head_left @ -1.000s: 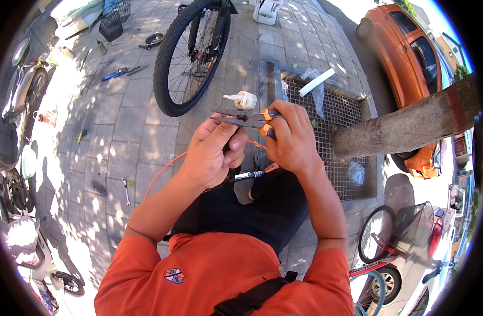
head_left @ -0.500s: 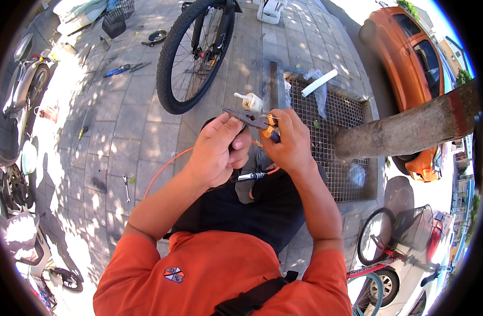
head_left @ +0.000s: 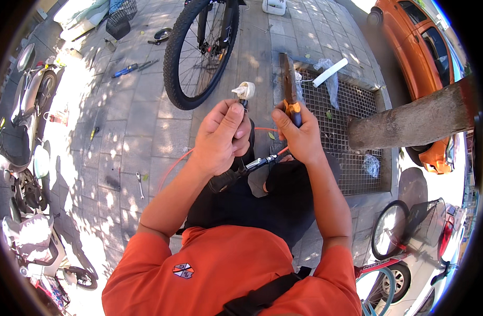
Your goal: The person retrieves a bicycle tire from a shop and takes it outside. They sit on the sidewalk and use pliers to strip the insulation from a wire connected to a pump nozzle. They then attach the nozzle to the bicycle tire valve and inflate the tire.
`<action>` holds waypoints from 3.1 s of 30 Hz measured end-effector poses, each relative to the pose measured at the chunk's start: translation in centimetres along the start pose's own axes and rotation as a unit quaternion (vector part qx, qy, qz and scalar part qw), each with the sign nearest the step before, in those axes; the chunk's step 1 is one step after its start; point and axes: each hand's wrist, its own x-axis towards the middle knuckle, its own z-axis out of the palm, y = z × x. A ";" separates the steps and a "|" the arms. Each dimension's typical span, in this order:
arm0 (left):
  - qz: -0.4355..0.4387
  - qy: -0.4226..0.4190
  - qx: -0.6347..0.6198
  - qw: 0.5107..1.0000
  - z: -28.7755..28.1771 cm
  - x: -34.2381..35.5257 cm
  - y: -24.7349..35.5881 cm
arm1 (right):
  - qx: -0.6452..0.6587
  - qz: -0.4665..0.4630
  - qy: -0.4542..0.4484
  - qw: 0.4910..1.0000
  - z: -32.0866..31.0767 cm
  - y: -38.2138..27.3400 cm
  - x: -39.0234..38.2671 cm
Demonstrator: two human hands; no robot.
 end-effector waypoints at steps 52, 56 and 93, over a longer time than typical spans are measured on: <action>-0.224 0.167 0.535 0.797 -5.5 -3.8 10.7 | 0.093 0.247 -0.219 0.940 -3.5 2.6 -4.2; -0.198 0.211 0.421 0.860 -6.1 -4.9 7.7 | 0.198 0.307 -0.271 0.890 1.3 0.4 -9.4; -0.002 0.213 0.407 0.888 -6.2 -7.9 -1.7 | -0.031 0.265 -0.269 0.925 7.5 -0.2 -11.4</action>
